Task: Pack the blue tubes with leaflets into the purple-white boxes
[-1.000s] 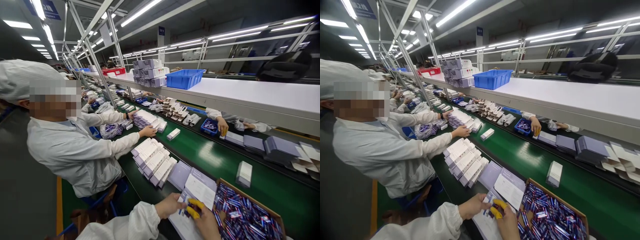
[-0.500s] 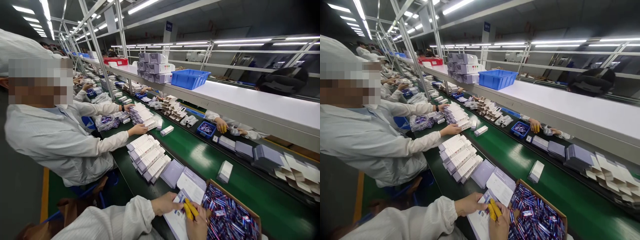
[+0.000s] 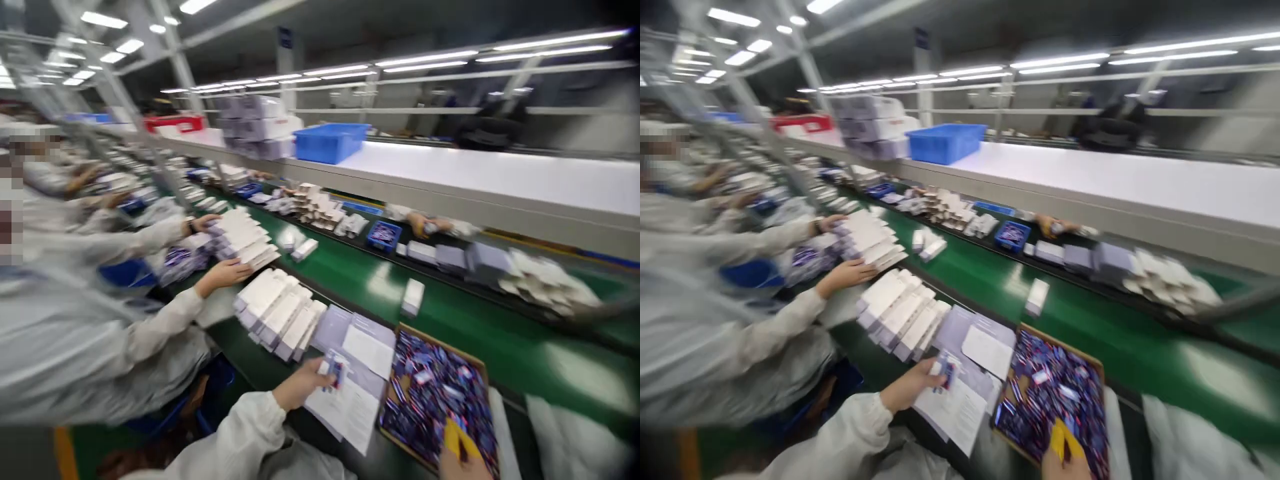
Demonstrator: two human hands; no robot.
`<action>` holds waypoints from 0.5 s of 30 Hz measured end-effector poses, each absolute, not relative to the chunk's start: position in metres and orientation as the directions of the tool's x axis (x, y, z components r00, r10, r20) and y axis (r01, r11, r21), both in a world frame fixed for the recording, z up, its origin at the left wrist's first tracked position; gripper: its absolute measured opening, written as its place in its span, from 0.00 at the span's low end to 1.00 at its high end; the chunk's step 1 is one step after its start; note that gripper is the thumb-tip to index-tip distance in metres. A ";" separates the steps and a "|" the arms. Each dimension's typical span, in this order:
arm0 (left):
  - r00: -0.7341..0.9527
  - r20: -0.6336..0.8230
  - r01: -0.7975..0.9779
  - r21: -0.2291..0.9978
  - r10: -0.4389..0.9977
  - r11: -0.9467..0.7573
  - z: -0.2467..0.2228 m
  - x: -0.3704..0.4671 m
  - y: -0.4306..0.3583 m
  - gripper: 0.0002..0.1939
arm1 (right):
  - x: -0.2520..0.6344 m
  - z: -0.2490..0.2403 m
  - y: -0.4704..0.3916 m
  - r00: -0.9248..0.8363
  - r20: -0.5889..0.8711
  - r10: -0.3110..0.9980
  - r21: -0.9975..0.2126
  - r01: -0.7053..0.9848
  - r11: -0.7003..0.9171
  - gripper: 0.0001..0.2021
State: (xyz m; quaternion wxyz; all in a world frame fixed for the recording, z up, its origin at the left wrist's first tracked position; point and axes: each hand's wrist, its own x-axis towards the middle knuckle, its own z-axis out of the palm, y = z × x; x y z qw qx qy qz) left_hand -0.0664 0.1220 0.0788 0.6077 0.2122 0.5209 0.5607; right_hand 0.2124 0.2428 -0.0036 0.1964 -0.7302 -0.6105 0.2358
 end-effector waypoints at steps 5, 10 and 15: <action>-0.106 -0.485 -0.380 0.826 0.868 0.415 0.077 -0.071 0.112 0.19 | 0.249 -0.003 0.230 -0.068 -0.064 0.996 -0.743 0.669 -0.002 0.16; 0.024 -0.575 -0.311 0.773 0.818 0.553 0.073 -0.068 0.131 0.15 | 0.292 0.009 0.254 0.222 -0.083 0.971 -0.698 0.683 -0.216 0.14; 0.093 -0.556 -0.313 0.771 0.826 0.555 0.100 -0.042 0.153 0.18 | 0.342 0.010 0.301 0.414 -0.078 0.907 -0.660 0.661 -0.358 0.16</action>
